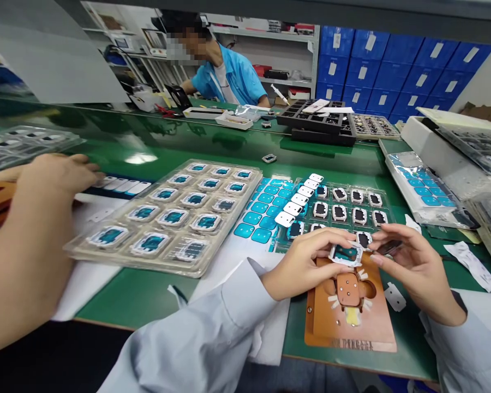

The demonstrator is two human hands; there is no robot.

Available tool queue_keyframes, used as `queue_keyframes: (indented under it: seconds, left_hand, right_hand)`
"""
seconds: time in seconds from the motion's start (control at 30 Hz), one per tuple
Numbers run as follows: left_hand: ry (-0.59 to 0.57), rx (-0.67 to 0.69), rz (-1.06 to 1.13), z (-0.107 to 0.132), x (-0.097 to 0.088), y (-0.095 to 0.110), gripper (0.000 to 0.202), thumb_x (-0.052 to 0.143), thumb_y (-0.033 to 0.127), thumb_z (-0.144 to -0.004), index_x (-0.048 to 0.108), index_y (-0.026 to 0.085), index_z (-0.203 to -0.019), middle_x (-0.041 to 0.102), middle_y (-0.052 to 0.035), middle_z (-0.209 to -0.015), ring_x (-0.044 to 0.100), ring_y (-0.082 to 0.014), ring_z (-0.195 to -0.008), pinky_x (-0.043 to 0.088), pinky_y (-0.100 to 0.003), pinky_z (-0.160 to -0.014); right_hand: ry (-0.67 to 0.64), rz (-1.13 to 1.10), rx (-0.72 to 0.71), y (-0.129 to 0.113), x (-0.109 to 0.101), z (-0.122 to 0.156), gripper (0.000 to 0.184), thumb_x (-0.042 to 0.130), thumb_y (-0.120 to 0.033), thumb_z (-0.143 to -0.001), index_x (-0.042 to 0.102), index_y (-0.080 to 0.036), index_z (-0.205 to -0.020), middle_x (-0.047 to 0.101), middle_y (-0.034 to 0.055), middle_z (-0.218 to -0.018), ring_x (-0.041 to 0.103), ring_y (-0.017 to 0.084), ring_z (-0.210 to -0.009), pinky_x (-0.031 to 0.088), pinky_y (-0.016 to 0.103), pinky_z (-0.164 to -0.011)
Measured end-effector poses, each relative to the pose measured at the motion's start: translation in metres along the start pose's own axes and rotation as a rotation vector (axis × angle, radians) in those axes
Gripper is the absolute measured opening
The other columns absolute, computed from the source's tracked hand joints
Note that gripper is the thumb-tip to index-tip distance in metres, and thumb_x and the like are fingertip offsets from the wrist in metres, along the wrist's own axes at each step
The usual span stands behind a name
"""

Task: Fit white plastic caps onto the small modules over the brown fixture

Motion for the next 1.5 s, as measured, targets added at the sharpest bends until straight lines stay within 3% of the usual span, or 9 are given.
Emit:
queue_keyframes:
  seconds: [0.07, 0.27, 0.5, 0.63, 0.73, 0.9, 1.03, 1.23, 1.5]
  left_hand:
    - [0.002, -0.008, -0.002, -0.001, 0.000, 0.001, 0.026, 0.075, 0.024, -0.078, 0.068, 0.018, -0.102, 0.067, -0.0123, -0.122, 0.066, -0.0218, -0.110, 0.061, -0.029, -0.077]
    - [-0.024, 0.022, -0.122, -0.003, 0.000, 0.007, 0.020, 0.074, 0.024, -0.079, 0.071, 0.018, -0.098, 0.069, -0.0106, -0.120, 0.065, -0.0220, -0.112, 0.051, -0.039, -0.102]
    - [0.002, -0.077, 0.026, -0.003, 0.002, 0.002, 0.032, 0.079, 0.023, -0.073, 0.070, 0.017, -0.103, 0.065, -0.0130, -0.123, 0.062, -0.0238, -0.117, 0.048, -0.040, -0.104]
    - [-0.003, -0.103, 0.011, -0.004, 0.001, 0.006, 0.017, 0.079, 0.026, -0.074, 0.070, 0.016, -0.084, 0.067, -0.0120, -0.117, 0.064, -0.0232, -0.110, 0.049, -0.039, -0.099]
    - [-0.023, -0.115, -0.031, -0.005, 0.000, 0.009, 0.013, 0.072, 0.025, -0.080, 0.068, 0.015, -0.075, 0.067, -0.0112, -0.114, 0.065, -0.0217, -0.104, 0.050, -0.039, -0.097]
    - [-0.002, -0.141, -0.027, -0.005, -0.001, 0.007, 0.013, 0.070, 0.025, -0.081, 0.066, 0.015, -0.073, 0.067, -0.0107, -0.113, 0.064, -0.0212, -0.102, 0.049, -0.040, -0.097]
    - [0.012, -0.142, 0.031, -0.005, 0.000, 0.005, 0.014, 0.072, 0.027, -0.080, 0.067, 0.015, -0.074, 0.067, -0.0107, -0.112, 0.065, -0.0209, -0.103, 0.050, -0.040, -0.098]
    - [-0.049, -0.104, 0.103, -0.003, -0.001, 0.003, 0.035, 0.084, 0.024, -0.067, 0.072, 0.018, -0.100, 0.065, -0.0125, -0.124, 0.061, -0.0254, -0.117, 0.049, -0.042, -0.102]
    - [-0.064, -0.193, 0.221, 0.001, 0.003, 0.000, 0.038, 0.073, 0.018, -0.078, 0.057, 0.018, -0.113, 0.062, -0.0129, -0.129, 0.063, -0.0224, -0.117, 0.055, -0.035, -0.095]
  right_hand:
    - [0.024, -0.022, 0.037, 0.001, -0.001, 0.001, 0.035, 0.075, -0.025, -0.082, 0.060, -0.027, -0.114, 0.068, 0.0040, -0.096, 0.068, 0.017, -0.085, 0.062, 0.030, -0.076]
    - [-0.038, -0.070, 0.122, 0.006, -0.002, 0.000, 0.017, 0.070, -0.027, -0.087, 0.062, -0.026, -0.103, 0.069, 0.0037, -0.096, 0.069, 0.015, -0.086, 0.061, 0.026, -0.076]
    - [-0.113, 0.165, -0.064, -0.007, 0.004, -0.001, 0.024, 0.063, -0.027, -0.091, 0.067, -0.027, -0.115, 0.061, 0.0038, -0.087, 0.064, 0.015, -0.077, 0.059, 0.025, -0.065]
    - [-0.116, 0.184, -0.083, -0.009, 0.012, 0.004, 0.024, 0.066, -0.028, -0.089, 0.062, -0.026, -0.112, 0.067, 0.0030, -0.088, 0.067, 0.016, -0.072, 0.059, 0.025, -0.060]
    - [-0.088, 0.343, -0.227, -0.015, 0.015, 0.005, 0.013, 0.066, -0.021, -0.088, 0.062, -0.024, -0.099, 0.067, 0.0043, -0.092, 0.067, 0.017, -0.077, 0.057, 0.024, -0.057]
    - [-0.062, 0.626, -0.559, -0.029, 0.016, 0.005, 0.013, 0.067, -0.019, -0.085, 0.064, -0.022, -0.098, 0.065, 0.0100, -0.102, 0.064, 0.024, -0.093, 0.057, 0.040, -0.076]
    - [-0.098, 0.660, -0.630, -0.031, 0.019, 0.005, 0.022, 0.069, -0.015, -0.084, 0.063, -0.022, -0.103, 0.068, 0.0093, -0.100, 0.063, 0.024, -0.089, 0.055, 0.041, -0.074]
    - [-0.072, 0.612, -0.558, -0.033, 0.014, 0.003, 0.018, 0.069, -0.016, -0.084, 0.065, -0.022, -0.101, 0.070, 0.0086, -0.097, 0.064, 0.023, -0.086, 0.053, 0.040, -0.073]
    - [-0.086, 0.603, -0.543, -0.035, 0.013, 0.003, 0.015, 0.069, -0.020, -0.085, 0.067, -0.025, -0.100, 0.071, 0.0072, -0.097, 0.065, 0.023, -0.084, 0.054, 0.040, -0.071]
Point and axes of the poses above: each hand's wrist, its own z-axis away from the middle knuckle, its own x-axis out of the palm, y = z × x, the point moved 3 cm from there along -z, towards the middle knuckle
